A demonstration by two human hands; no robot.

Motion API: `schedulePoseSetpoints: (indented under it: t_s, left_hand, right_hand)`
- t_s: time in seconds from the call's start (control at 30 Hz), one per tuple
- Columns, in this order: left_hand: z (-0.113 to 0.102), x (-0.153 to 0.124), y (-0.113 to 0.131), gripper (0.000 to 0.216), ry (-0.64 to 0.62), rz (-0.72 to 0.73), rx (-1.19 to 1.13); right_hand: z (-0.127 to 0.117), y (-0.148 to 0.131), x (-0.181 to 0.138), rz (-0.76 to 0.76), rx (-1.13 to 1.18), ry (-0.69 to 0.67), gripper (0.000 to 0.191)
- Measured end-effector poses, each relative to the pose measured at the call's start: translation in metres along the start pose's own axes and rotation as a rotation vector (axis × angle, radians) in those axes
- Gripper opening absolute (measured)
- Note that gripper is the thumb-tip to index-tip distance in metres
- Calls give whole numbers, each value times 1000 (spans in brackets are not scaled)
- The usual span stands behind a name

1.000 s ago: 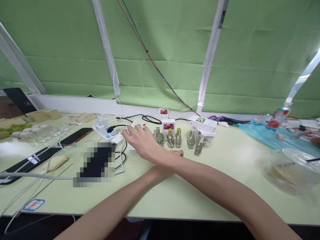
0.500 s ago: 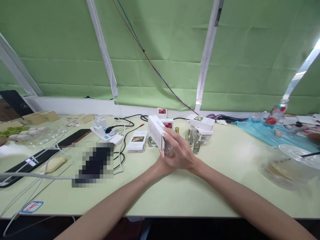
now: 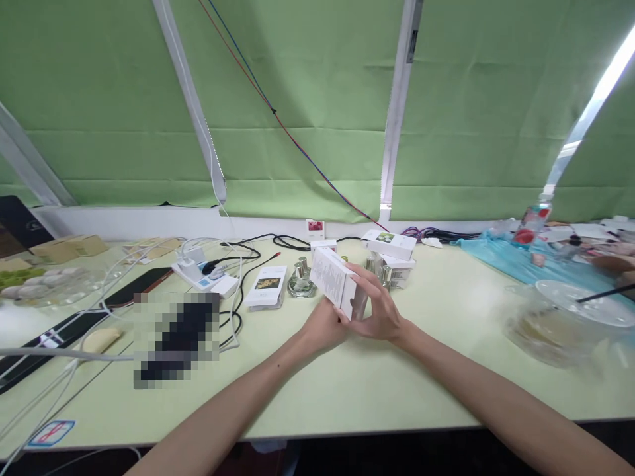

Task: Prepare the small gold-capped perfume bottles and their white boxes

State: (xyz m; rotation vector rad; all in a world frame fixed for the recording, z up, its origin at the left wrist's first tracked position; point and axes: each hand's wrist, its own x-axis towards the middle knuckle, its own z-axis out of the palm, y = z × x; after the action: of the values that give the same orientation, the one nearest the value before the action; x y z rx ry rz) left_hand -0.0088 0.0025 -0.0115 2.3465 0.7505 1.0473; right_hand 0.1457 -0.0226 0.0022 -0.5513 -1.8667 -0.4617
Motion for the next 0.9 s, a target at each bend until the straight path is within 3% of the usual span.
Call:
schedulePoseSetpoints:
  t_s: [0.1,0.23,0.43,0.5,0.7,0.9]
  left_hand:
    - [-2,-1,-1,25,-90,-31,-68]
    - [-6,-1,-3,5,-141,-39,4]
    - [-12,-3,3,23,-149,83,52]
    - [-15,-5,4,24,-125,170,87]
    - [-24,-4,8,27,159,452,220]
    - [-32,1,9,40,266,485,291]
  right_hand:
    - [-4,1,4,29,5,66,90]
    - [-9,4,7,62,19,106,87]
    - [-18,7,8,105,-47,107,82]
    - [-22,9,7,119,-43,104,81]
    - [-30,17,6,162,-83,70,83]
    - [-30,15,9,206,-60,0,74]
